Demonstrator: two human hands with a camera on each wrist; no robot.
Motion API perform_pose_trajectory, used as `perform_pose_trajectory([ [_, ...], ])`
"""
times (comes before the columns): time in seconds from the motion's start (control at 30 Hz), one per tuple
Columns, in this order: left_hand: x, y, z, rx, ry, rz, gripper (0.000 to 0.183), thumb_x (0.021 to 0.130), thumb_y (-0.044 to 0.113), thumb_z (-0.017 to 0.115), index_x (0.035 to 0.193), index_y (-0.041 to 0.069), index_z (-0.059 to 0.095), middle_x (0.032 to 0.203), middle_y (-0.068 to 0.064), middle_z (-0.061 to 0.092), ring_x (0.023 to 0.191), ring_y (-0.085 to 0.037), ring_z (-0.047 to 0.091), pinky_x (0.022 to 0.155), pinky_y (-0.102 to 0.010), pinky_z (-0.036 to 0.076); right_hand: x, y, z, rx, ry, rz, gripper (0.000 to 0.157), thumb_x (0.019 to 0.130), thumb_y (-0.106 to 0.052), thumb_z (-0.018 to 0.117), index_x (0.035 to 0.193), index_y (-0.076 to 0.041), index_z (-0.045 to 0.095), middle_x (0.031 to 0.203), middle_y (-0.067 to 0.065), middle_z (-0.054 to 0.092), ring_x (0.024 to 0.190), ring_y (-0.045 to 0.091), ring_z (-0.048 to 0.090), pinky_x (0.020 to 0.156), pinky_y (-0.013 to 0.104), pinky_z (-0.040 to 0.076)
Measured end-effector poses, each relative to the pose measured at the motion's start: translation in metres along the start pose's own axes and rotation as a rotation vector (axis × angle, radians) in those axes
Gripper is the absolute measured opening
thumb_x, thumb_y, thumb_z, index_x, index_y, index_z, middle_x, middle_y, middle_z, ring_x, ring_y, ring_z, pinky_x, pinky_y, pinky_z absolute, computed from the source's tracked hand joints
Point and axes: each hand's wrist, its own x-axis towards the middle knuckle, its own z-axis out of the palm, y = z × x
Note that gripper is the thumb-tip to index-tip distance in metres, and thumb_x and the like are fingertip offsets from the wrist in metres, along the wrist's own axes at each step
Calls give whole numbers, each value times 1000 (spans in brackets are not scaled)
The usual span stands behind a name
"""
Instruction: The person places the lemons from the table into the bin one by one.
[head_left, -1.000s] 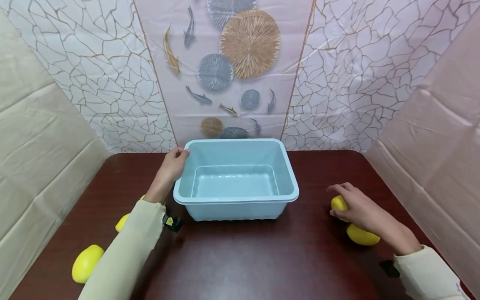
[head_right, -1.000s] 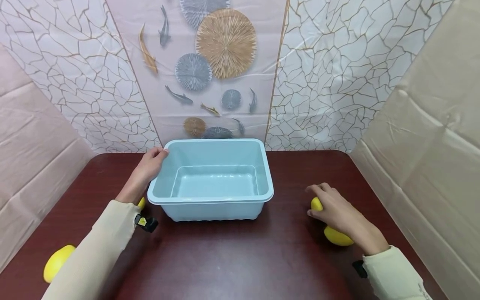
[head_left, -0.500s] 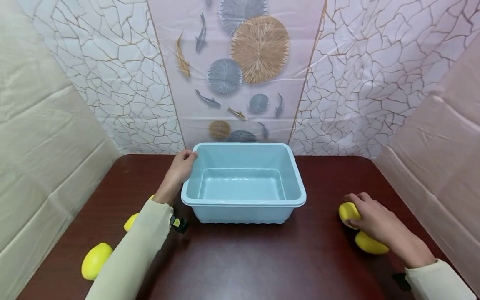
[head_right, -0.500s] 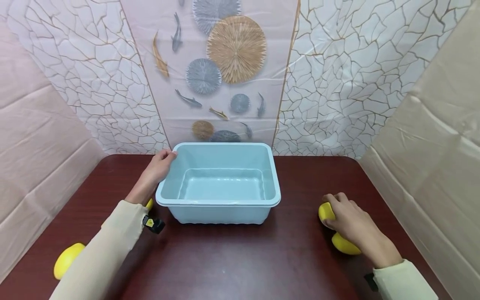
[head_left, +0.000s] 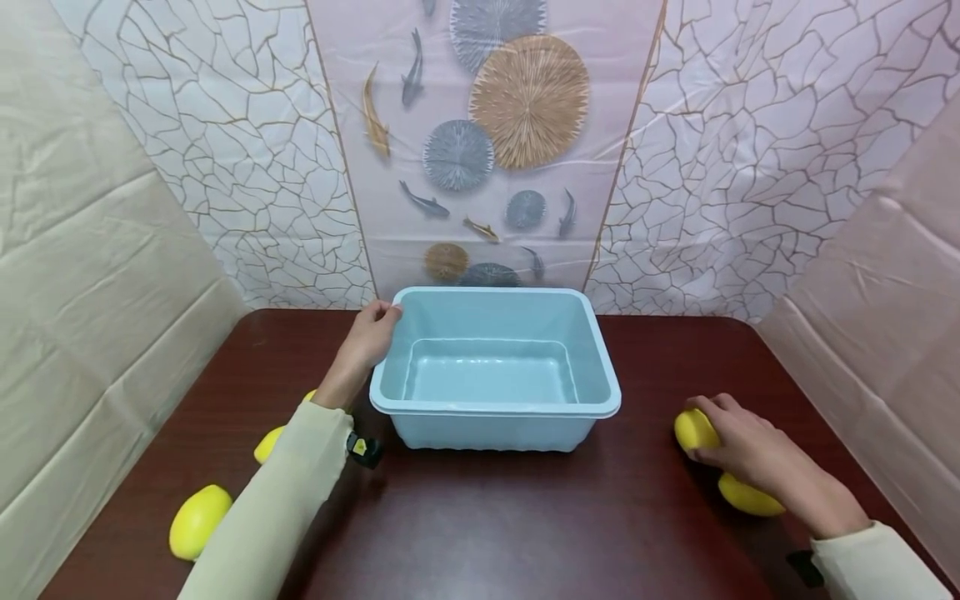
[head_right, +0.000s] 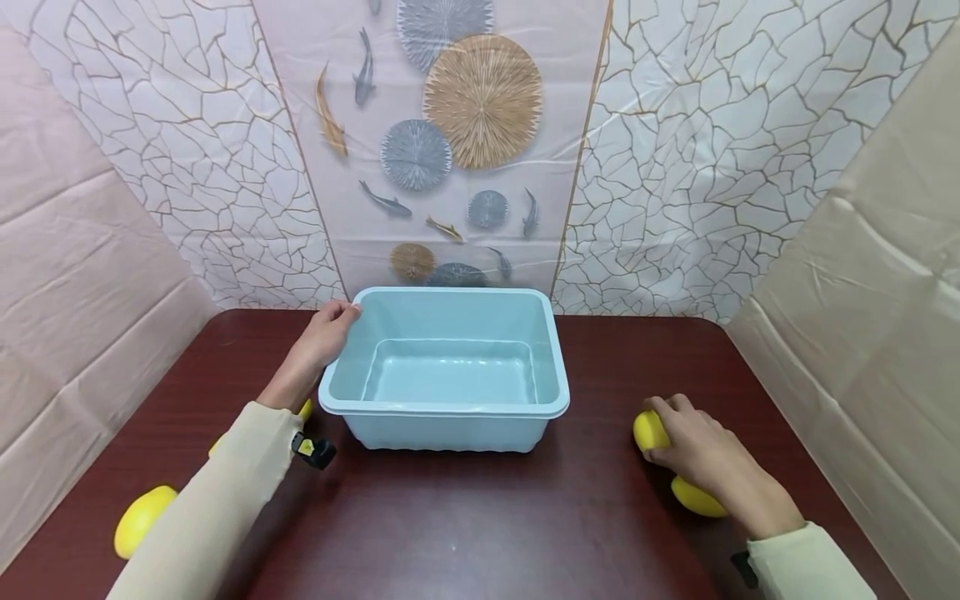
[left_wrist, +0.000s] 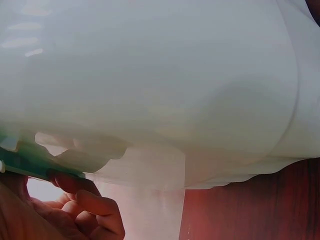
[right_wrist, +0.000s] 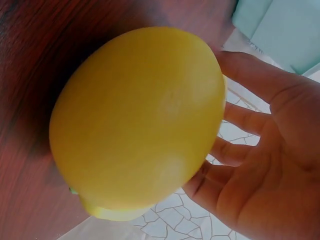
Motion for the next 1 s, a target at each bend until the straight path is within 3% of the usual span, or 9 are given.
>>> perform_pose_trajectory([
  [0.33,0,0,1,-3,-7,-2,39,106,38,40,122,5,52,128,-17,53,102,-28,52,80,-35,43,3,-5,2,1,-30,-39,67,81,-31,81,138,-9,52,125,21,53,84,31,60,62,50,49],
  [0.57,-2,0,1,4,-5,4,40,106,39,39,122,5,52,125,-17,53,101,-28,52,79,-35,42,7,-5,9,38,-29,-109,69,79,-30,83,136,-4,53,119,20,55,91,27,59,69,48,50],
  [1.0,0,-2,1,0,-12,12,40,106,39,39,122,4,52,124,-17,53,100,-27,52,78,-34,43,13,-2,13,112,-99,-101,68,77,-28,84,133,-8,50,110,14,54,86,24,54,68,40,46],
])
